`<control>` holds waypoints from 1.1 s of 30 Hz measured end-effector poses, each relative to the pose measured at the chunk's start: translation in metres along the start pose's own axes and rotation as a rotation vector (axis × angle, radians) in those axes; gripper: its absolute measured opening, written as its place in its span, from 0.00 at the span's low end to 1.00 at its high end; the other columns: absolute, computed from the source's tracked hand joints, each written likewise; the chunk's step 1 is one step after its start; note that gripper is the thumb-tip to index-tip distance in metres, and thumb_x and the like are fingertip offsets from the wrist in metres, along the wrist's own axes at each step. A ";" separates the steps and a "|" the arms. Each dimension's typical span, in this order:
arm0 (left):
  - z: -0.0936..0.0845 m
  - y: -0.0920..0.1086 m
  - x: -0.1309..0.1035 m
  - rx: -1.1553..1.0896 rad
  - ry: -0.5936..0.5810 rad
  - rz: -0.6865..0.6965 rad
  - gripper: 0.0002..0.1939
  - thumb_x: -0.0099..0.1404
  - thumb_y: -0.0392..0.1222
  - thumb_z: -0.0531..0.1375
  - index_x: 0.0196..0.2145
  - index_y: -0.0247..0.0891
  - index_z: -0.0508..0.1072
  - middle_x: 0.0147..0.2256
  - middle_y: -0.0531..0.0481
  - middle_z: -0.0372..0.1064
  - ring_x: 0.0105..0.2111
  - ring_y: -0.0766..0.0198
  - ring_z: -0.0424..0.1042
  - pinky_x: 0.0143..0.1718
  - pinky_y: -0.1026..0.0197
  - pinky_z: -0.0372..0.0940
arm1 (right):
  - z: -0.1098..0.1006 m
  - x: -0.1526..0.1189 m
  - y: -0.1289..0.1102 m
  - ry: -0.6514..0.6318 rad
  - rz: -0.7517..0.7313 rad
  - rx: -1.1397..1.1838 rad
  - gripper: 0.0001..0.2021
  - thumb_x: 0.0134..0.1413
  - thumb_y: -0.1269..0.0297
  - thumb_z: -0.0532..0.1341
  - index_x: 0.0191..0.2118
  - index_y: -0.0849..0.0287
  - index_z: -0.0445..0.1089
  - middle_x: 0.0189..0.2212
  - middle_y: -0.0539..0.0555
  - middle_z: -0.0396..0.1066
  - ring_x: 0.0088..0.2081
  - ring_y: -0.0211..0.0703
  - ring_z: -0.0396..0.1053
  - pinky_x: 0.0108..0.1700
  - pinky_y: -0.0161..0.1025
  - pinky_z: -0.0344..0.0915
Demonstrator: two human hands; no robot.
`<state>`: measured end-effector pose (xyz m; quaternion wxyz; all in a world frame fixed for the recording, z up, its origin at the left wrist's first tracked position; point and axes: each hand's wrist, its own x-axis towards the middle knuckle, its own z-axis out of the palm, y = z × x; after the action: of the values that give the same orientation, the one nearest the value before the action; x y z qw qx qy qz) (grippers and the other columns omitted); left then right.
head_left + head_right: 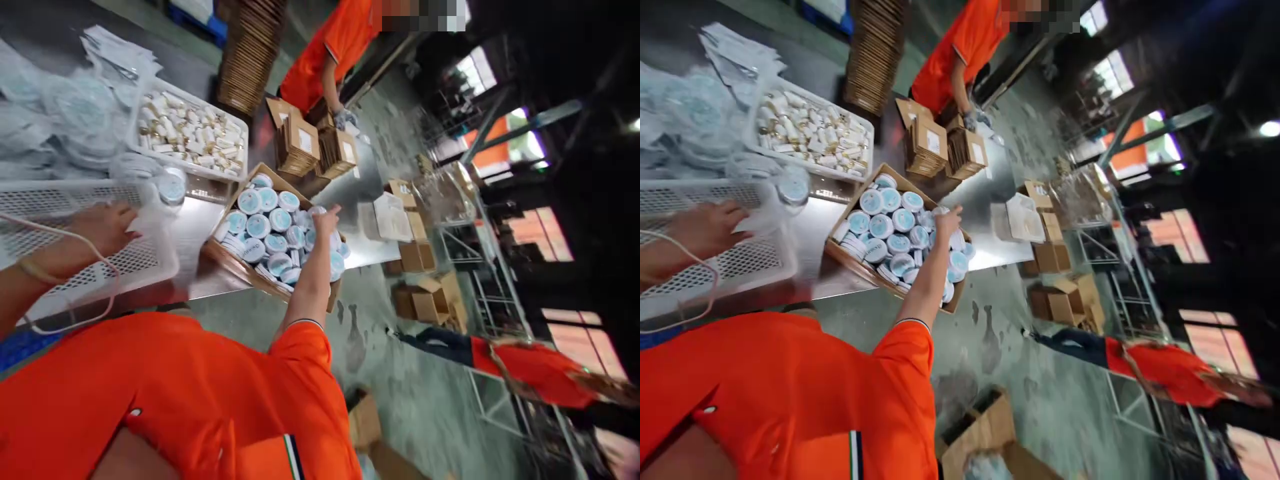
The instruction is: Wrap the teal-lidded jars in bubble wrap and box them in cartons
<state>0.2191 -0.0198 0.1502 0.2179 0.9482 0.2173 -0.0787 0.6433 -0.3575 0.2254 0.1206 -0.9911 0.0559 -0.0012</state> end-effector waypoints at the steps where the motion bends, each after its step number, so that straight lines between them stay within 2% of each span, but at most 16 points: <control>1: 0.001 -0.005 -0.003 0.003 0.012 -0.052 0.45 0.78 0.74 0.52 0.59 0.24 0.82 0.64 0.32 0.74 0.65 0.30 0.76 0.60 0.36 0.71 | -0.002 -0.002 -0.004 -0.008 0.003 -0.022 0.32 0.65 0.71 0.72 0.71 0.74 0.66 0.64 0.82 0.74 0.62 0.60 0.78 0.65 0.51 0.73; 3: 0.001 -0.012 -0.005 -0.010 0.031 -0.106 0.50 0.77 0.76 0.48 0.62 0.21 0.80 0.64 0.34 0.72 0.64 0.34 0.76 0.56 0.40 0.70 | -0.008 -0.009 -0.014 -0.020 -0.028 -0.048 0.28 0.62 0.71 0.74 0.65 0.75 0.71 0.62 0.85 0.73 0.64 0.65 0.77 0.66 0.54 0.73; 4: 0.000 -0.013 -0.004 -0.025 0.038 -0.108 0.49 0.78 0.74 0.50 0.64 0.21 0.79 0.65 0.35 0.72 0.64 0.36 0.76 0.56 0.42 0.70 | -0.012 -0.015 -0.020 -0.012 -0.055 -0.055 0.26 0.62 0.70 0.74 0.62 0.74 0.73 0.62 0.85 0.73 0.65 0.67 0.77 0.67 0.55 0.73; 6: -0.004 -0.012 -0.002 -0.040 0.050 -0.105 0.39 0.79 0.63 0.58 0.68 0.22 0.76 0.67 0.34 0.70 0.65 0.42 0.75 0.59 0.45 0.72 | -0.015 -0.038 -0.034 0.032 -0.163 -0.008 0.25 0.61 0.69 0.75 0.61 0.69 0.73 0.63 0.79 0.73 0.67 0.67 0.75 0.68 0.55 0.74; 8: -0.009 -0.007 -0.001 -0.024 0.038 -0.114 0.32 0.78 0.50 0.65 0.69 0.24 0.74 0.69 0.33 0.69 0.65 0.44 0.74 0.62 0.46 0.74 | -0.008 -0.081 -0.050 0.042 -0.362 0.174 0.27 0.62 0.67 0.74 0.63 0.64 0.70 0.63 0.71 0.73 0.66 0.62 0.74 0.67 0.53 0.75; 10: -0.011 0.000 -0.001 0.002 0.014 -0.133 0.29 0.77 0.43 0.67 0.69 0.24 0.74 0.69 0.32 0.68 0.65 0.43 0.74 0.63 0.44 0.75 | 0.014 -0.141 -0.069 -0.055 -0.616 0.466 0.28 0.64 0.66 0.71 0.66 0.61 0.66 0.61 0.66 0.74 0.62 0.56 0.76 0.65 0.52 0.77; 12: -0.011 0.006 -0.002 -0.007 0.020 -0.126 0.27 0.77 0.42 0.68 0.68 0.25 0.74 0.70 0.33 0.68 0.64 0.43 0.75 0.63 0.43 0.76 | 0.046 -0.206 -0.091 -0.187 -0.791 0.662 0.29 0.64 0.66 0.70 0.67 0.58 0.64 0.61 0.63 0.73 0.62 0.51 0.75 0.66 0.50 0.77; 13: -0.009 0.007 -0.002 -0.029 0.050 -0.119 0.27 0.76 0.41 0.69 0.67 0.27 0.75 0.69 0.34 0.69 0.64 0.44 0.75 0.64 0.44 0.75 | 0.062 -0.235 -0.101 -0.254 -0.865 0.688 0.30 0.64 0.66 0.71 0.68 0.56 0.64 0.62 0.62 0.72 0.64 0.49 0.74 0.68 0.49 0.75; 15: -0.004 0.004 -0.003 -0.115 0.134 -0.076 0.28 0.74 0.41 0.71 0.67 0.29 0.75 0.68 0.38 0.73 0.64 0.48 0.75 0.67 0.49 0.74 | 0.090 -0.282 -0.117 -0.353 -0.964 0.595 0.31 0.64 0.66 0.73 0.68 0.56 0.65 0.65 0.61 0.71 0.68 0.46 0.71 0.72 0.46 0.72; 17: 0.001 -0.002 -0.004 -0.208 0.205 -0.048 0.30 0.71 0.39 0.71 0.67 0.28 0.75 0.65 0.39 0.76 0.64 0.51 0.74 0.68 0.53 0.72 | 0.107 -0.309 -0.125 -0.396 -1.000 0.414 0.31 0.65 0.63 0.76 0.69 0.56 0.68 0.67 0.60 0.71 0.71 0.46 0.69 0.74 0.45 0.69; 21: 0.015 -0.007 -0.011 -0.256 0.233 -0.081 0.34 0.65 0.32 0.68 0.68 0.20 0.74 0.64 0.33 0.74 0.65 0.50 0.73 0.72 0.50 0.70 | 0.113 -0.325 -0.125 -0.448 -1.143 0.117 0.31 0.67 0.59 0.79 0.69 0.62 0.74 0.63 0.63 0.77 0.67 0.55 0.70 0.74 0.48 0.68; 23: 0.024 0.001 -0.016 -0.256 0.231 -0.091 0.37 0.62 0.30 0.68 0.69 0.23 0.74 0.68 0.32 0.71 0.68 0.47 0.71 0.75 0.48 0.68 | 0.112 -0.331 -0.128 -0.436 -1.208 0.009 0.27 0.70 0.60 0.76 0.69 0.63 0.76 0.61 0.64 0.78 0.65 0.58 0.69 0.72 0.51 0.69; 26: 0.030 0.013 -0.019 -0.260 0.241 -0.093 0.40 0.60 0.27 0.65 0.71 0.30 0.76 0.74 0.33 0.67 0.72 0.42 0.69 0.76 0.44 0.66 | 0.113 -0.341 -0.137 -0.364 -1.201 -0.101 0.23 0.75 0.64 0.69 0.70 0.64 0.76 0.60 0.68 0.76 0.63 0.61 0.69 0.66 0.55 0.73; 28: 0.022 0.011 -0.015 -0.272 0.238 -0.098 0.41 0.59 0.26 0.65 0.72 0.32 0.76 0.74 0.34 0.67 0.73 0.42 0.70 0.77 0.44 0.66 | 0.112 -0.338 -0.141 -0.339 -1.220 -0.070 0.27 0.74 0.65 0.70 0.73 0.63 0.73 0.64 0.69 0.73 0.65 0.61 0.69 0.68 0.55 0.72; 30: 0.003 -0.002 -0.006 -0.291 0.226 -0.111 0.42 0.58 0.26 0.67 0.72 0.30 0.77 0.72 0.34 0.71 0.71 0.42 0.72 0.75 0.46 0.68 | 0.110 -0.325 -0.140 -0.277 -1.202 0.043 0.32 0.72 0.64 0.72 0.76 0.61 0.70 0.71 0.69 0.67 0.71 0.61 0.66 0.73 0.56 0.68; 33: -0.039 -0.033 0.019 -0.328 0.222 -0.145 0.39 0.60 0.28 0.70 0.70 0.26 0.80 0.62 0.37 0.80 0.58 0.50 0.81 0.64 0.54 0.75 | 0.111 -0.301 -0.130 -0.160 -0.998 0.216 0.24 0.74 0.65 0.68 0.71 0.63 0.73 0.69 0.70 0.68 0.74 0.60 0.65 0.76 0.57 0.66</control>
<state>0.2238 0.0322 0.1679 0.3378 0.8847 0.3177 0.0470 0.3600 -0.1716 0.1523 0.2107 -0.8760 -0.4338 0.0114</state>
